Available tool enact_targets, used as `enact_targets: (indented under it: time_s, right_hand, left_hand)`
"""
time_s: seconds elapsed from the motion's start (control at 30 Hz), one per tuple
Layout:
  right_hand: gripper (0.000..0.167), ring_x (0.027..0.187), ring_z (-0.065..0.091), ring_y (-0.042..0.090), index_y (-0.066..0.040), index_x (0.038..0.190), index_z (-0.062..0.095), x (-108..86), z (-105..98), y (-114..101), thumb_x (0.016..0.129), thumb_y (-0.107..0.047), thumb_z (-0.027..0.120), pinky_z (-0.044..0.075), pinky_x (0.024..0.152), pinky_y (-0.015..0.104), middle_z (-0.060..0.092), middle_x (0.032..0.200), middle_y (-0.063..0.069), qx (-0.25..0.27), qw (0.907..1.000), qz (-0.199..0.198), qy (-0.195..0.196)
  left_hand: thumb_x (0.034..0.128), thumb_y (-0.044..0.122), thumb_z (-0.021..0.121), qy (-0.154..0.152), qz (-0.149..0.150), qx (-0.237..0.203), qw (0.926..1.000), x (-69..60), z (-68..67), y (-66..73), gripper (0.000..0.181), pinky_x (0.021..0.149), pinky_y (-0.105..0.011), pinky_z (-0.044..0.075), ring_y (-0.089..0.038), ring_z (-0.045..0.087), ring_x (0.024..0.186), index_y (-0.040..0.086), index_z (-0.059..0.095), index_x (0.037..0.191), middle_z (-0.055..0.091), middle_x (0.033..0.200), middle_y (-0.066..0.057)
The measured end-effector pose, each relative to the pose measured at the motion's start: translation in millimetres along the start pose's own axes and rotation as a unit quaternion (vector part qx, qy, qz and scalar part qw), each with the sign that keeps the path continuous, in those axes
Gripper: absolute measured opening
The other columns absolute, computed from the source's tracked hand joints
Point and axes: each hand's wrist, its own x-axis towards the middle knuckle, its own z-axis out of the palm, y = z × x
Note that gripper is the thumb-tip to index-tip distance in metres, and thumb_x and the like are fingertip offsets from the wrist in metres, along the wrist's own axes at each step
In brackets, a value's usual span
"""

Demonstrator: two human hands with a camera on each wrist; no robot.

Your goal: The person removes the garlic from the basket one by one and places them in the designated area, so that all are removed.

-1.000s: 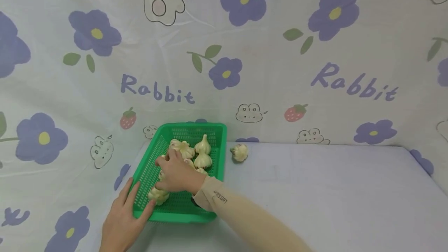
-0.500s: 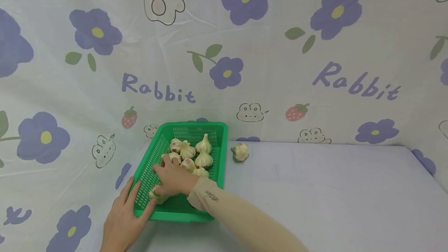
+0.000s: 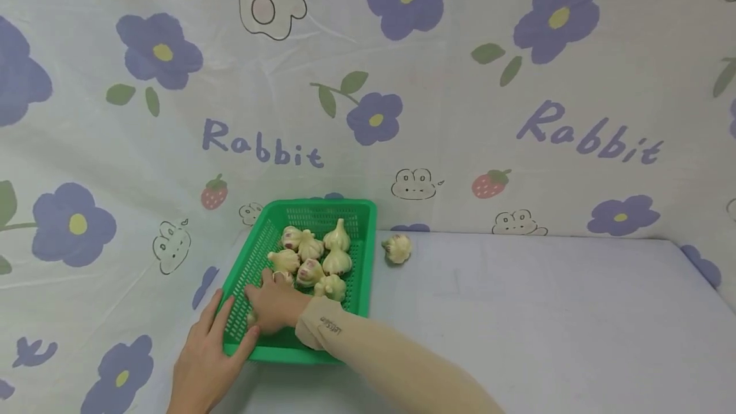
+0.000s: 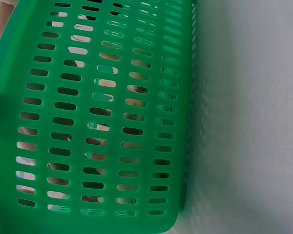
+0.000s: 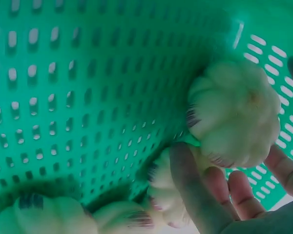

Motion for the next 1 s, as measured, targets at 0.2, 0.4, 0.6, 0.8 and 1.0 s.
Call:
enact_targets:
  time_s: [0.2, 0.4, 0.6, 0.8, 1.0]
  right_hand:
    - [0.057, 0.114, 0.051, 0.021, -0.018, 0.143, 0.055, 2.0, 5.0, -5.7, 0.095, -0.043, 0.075, 0.053, 0.091, 0.03, 0.049, 0.132, 0.011, -0.045, 0.9989, -0.011, -0.003]
    - [0.058, 0.12, 0.051, 0.022, -0.013, 0.141, 0.056, -0.9, 3.0, -10.4, 0.096, -0.044, 0.075, 0.052, 0.1, 0.031, 0.052, 0.135, 0.014, -0.082, 0.9959, -0.037, 0.009]
    - [0.061, 0.121, 0.051, 0.022, -0.01, 0.144, 0.057, -0.4, 6.2, -9.7, 0.096, -0.045, 0.074, 0.051, 0.103, 0.031, 0.054, 0.135, 0.015, -0.108, 0.9924, -0.054, 0.025]
    - [0.062, 0.122, 0.054, 0.025, -0.011, 0.148, 0.056, 0.6, 8.1, -9.5, 0.097, -0.04, 0.074, 0.054, 0.101, 0.033, 0.052, 0.139, 0.017, -0.1, 0.9933, -0.054, 0.019]
    - [0.046, 0.117, 0.054, 0.023, -0.016, 0.136, 0.063, 4.2, 10.7, -4.0, 0.097, -0.036, 0.075, 0.056, 0.091, 0.031, 0.052, 0.137, 0.015, -0.054, 0.9977, -0.038, 0.011]
  left_hand:
    - [0.0972, 0.067, 0.058, -0.004, -0.002, -0.003, 1.0, -0.3, 1.8, -1.7, 0.083, 0.097, -0.068, 0.051, -0.047, 0.056, 0.132, 0.009, 0.048, 0.156, 0.035, 0.168, -0.011]
    - [0.0975, 0.067, 0.057, -0.008, -0.002, -0.003, 1.0, 0.2, 1.5, -2.9, 0.083, 0.1, -0.068, 0.05, -0.047, 0.055, 0.133, 0.008, 0.047, 0.156, 0.034, 0.169, -0.013]
    - [0.0973, 0.068, 0.057, -0.007, 0.001, -0.001, 1.0, 1.3, 1.8, -3.3, 0.084, 0.101, -0.067, 0.049, -0.047, 0.054, 0.134, 0.008, 0.047, 0.156, 0.034, 0.168, -0.014]
    - [0.0972, 0.068, 0.056, -0.012, -0.002, 0.004, 0.9999, 0.7, 2.1, -3.4, 0.084, 0.101, -0.067, 0.049, -0.047, 0.055, 0.134, 0.008, 0.047, 0.156, 0.034, 0.169, -0.014]
    - [0.0968, 0.065, 0.06, 0.011, 0.008, 0.003, 0.9999, 0.8, 4.8, -3.1, 0.082, 0.099, -0.067, 0.051, -0.046, 0.056, 0.132, 0.008, 0.049, 0.154, 0.036, 0.168, -0.013]
